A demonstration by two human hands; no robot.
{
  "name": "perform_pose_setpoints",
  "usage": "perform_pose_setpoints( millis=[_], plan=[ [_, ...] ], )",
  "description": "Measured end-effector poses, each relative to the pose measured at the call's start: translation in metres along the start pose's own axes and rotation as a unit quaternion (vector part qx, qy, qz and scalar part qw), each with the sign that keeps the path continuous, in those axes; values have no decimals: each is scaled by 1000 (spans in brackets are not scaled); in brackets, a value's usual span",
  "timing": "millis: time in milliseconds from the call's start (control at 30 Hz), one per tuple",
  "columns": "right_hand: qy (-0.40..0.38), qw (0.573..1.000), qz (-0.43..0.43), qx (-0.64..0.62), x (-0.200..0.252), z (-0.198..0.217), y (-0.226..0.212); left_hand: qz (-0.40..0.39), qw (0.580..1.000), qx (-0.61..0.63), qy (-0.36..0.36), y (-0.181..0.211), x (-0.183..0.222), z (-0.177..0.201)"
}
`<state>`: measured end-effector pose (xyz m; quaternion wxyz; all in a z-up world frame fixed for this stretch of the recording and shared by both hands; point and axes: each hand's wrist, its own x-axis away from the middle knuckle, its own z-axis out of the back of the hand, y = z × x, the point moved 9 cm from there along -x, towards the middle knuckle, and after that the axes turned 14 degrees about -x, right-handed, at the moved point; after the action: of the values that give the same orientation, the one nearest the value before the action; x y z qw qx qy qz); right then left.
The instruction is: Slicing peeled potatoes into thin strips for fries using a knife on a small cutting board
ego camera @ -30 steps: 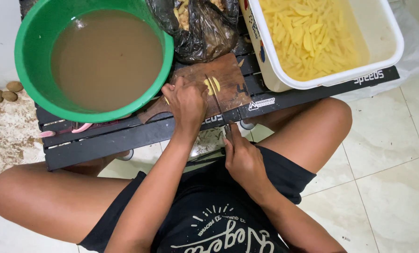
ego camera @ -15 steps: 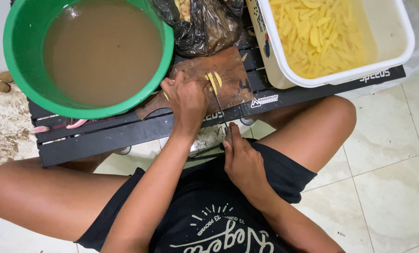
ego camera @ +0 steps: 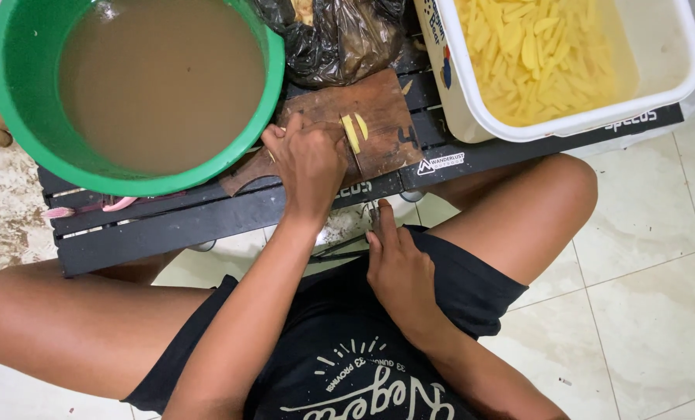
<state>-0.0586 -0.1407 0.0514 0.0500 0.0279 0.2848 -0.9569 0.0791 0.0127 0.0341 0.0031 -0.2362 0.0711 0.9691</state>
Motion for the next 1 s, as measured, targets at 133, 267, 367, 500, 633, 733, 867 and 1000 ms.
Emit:
perform_pose_setpoints(
  millis=[133,267,367,500,633,733,867,1000],
  plan=[
    [-5,1000,0,19,-8,-7,3,5,1000,4,-2,-1,-1,-4],
    [-22,999,-8,31,-11,-12,9,5,1000,-12,0,-2,2,-1],
    [-40,999,-18,28,-3,-12,19,8,1000,-15,3,0,-1,6],
    [-90,994,-52,-37,6,4,27,3,1000,-6,-3,1,-2,0],
    [-121,985,-82,-93,2,20,34,10,1000,-1,-1,6,-6,2],
    [-72,986,-70,-136,-6,33,32,-9,1000,-5,14,15,-6,6],
    [-30,985,-30,-166,-21,43,22,3,999,46,28,22,-3,23],
    [-34,985,16,-171,-25,47,8,17,998,53,20,14,9,43]
  ],
)
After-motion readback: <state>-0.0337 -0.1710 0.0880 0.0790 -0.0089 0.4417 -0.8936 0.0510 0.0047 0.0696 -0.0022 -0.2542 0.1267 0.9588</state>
